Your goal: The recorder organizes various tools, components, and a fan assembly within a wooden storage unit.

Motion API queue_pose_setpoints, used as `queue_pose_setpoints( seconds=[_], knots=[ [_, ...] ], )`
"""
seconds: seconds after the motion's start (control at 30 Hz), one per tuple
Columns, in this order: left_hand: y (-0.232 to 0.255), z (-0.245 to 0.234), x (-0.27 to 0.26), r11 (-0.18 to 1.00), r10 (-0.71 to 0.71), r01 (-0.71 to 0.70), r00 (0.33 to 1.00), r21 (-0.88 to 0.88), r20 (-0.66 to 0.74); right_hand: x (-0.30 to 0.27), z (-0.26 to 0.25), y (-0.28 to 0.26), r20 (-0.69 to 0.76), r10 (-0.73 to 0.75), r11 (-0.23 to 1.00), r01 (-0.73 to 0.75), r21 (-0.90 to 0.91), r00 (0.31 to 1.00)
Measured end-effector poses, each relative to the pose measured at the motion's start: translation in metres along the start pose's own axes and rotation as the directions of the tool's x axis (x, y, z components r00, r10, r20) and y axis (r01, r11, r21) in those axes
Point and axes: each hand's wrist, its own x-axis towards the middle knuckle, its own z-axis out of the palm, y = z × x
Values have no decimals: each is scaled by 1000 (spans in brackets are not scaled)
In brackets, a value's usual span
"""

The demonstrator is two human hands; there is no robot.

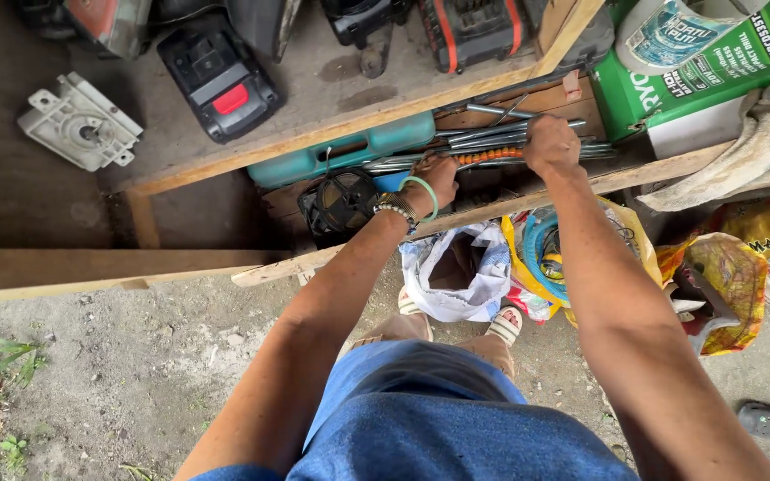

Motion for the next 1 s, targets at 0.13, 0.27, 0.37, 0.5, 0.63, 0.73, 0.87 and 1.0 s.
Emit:
queue_pose_setpoints(
  seconds=[0.13, 0.27, 0.37, 0.5, 0.63, 0.73, 0.87, 1.0],
  knots=[
    [20, 3, 13, 999, -28, 28, 999, 16, 36, 37, 19, 4, -79, -132, 990, 128, -53, 988],
    [35, -9, 3, 999, -33, 31, 998, 26, 60, 61, 45, 1, -216, -377, 925, 352, -144, 901],
    [21, -3, 0, 997, -72, 73, 995, -9, 72, 56, 42, -7, -203, -408, 912, 386, -143, 890],
    [7, 0, -10, 993, -115, 116, 992, -26, 46, 72, 59, 7, -142, -532, 840, 498, -217, 835],
    [16, -6, -11, 993, -113, 115, 993, -42, 40, 57, 26, -8, 93, -287, 933, 300, -199, 953],
    [24, -3, -13, 993, -109, 110, 994, -39, 31, 65, 38, 3, 56, -320, 912, 324, -251, 946],
    [35, -5, -16, 994, -92, 94, 995, -48, 50, 70, 44, 15, 56, -341, 923, 345, -170, 939],
    [38, -1, -7, 996, -78, 79, 996, -41, 33, 62, 27, 25, 67, -216, 972, 221, -79, 974]
  ],
)
